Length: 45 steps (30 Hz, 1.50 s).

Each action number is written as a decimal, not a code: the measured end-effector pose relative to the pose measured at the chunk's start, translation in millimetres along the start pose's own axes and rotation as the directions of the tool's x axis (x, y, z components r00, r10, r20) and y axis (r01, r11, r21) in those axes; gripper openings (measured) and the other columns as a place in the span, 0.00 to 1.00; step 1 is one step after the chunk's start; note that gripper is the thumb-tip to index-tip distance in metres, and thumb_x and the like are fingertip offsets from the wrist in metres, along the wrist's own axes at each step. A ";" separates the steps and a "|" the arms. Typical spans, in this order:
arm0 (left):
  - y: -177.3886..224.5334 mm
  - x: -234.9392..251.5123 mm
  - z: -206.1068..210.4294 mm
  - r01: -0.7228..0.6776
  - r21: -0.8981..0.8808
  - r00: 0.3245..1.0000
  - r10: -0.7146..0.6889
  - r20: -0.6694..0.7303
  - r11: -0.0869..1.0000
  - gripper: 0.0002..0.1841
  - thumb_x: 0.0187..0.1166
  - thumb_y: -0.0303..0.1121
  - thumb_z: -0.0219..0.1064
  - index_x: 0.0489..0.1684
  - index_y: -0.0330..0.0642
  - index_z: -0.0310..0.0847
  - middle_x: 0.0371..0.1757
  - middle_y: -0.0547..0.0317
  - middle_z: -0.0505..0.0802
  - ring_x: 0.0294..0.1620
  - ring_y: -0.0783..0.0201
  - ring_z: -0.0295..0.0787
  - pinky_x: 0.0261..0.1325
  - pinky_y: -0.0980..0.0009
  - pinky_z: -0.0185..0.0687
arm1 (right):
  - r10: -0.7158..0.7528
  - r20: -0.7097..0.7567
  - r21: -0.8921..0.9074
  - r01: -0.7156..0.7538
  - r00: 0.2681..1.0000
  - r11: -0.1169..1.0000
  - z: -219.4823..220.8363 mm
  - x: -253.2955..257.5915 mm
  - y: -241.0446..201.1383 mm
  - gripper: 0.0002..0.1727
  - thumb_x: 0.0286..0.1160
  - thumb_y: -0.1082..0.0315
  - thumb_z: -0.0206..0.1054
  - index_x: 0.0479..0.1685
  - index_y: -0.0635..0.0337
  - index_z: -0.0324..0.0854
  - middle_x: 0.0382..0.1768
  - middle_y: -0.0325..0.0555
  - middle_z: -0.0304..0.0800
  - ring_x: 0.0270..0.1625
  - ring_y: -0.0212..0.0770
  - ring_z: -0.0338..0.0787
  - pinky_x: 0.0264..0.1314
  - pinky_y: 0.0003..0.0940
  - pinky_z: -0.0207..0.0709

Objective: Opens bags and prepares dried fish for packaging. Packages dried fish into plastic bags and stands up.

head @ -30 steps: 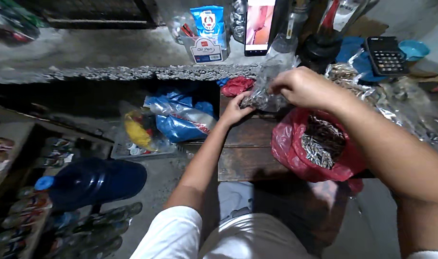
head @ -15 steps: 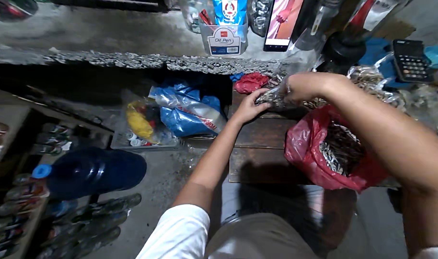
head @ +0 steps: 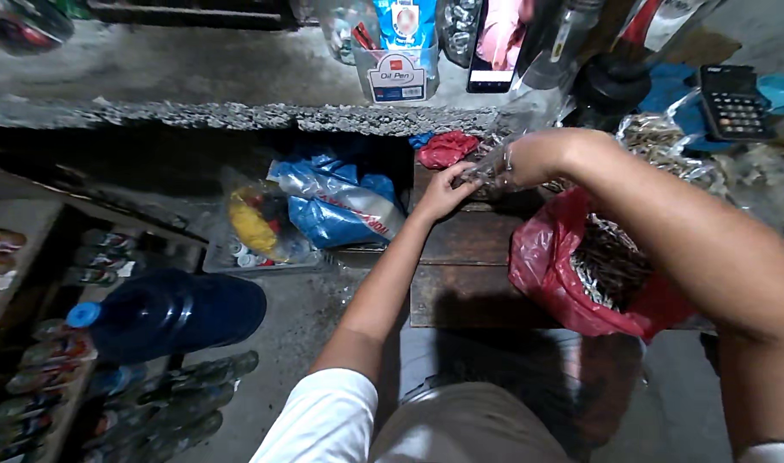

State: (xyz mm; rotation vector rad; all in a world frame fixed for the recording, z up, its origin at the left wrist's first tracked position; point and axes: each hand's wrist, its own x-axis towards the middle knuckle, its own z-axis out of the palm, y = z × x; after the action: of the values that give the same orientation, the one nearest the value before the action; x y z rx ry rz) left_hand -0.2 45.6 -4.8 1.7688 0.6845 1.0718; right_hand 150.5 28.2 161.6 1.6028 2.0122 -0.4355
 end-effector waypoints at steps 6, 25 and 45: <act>2.4 2.9 -1.2 0.092 -0.055 0.993 -0.096 -0.068 0.994 0.26 0.84 0.29 0.62 0.78 0.24 0.68 0.74 0.35 0.82 0.73 0.59 0.81 0.77 0.66 0.73 | -0.024 -0.267 0.273 0.099 0.963 0.957 -15.1 -20.0 30.2 0.33 0.97 0.52 0.41 0.56 0.75 0.84 0.55 0.75 0.87 0.62 0.73 0.85 0.65 0.77 0.67; -1.4 3.1 0.0 0.041 0.216 0.993 -0.064 0.101 0.975 0.34 0.70 0.23 0.75 0.78 0.22 0.68 0.72 0.29 0.82 0.73 0.47 0.82 0.79 0.57 0.72 | -0.194 -0.382 -0.101 0.168 0.903 0.981 21.6 -60.3 28.3 0.13 0.78 0.73 0.68 0.57 0.58 0.90 0.51 0.62 0.93 0.59 0.68 0.89 0.75 0.78 0.58; 2.5 4.3 -2.2 0.217 -0.064 0.965 -0.224 -0.139 0.974 0.31 0.72 0.21 0.72 0.76 0.25 0.68 0.66 0.40 0.87 0.63 0.66 0.87 0.69 0.69 0.81 | 0.078 -0.522 0.268 0.077 0.849 0.960 109.1 -154.4 93.9 0.09 0.81 0.67 0.70 0.50 0.62 0.91 0.46 0.62 0.93 0.51 0.67 0.92 0.53 0.75 0.77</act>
State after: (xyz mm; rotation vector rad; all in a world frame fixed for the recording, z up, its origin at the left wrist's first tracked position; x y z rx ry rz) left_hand -0.2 48.9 -0.5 1.5421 0.9154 1.0610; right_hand 287.7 -132.1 169.9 2.0775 2.4368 -0.3060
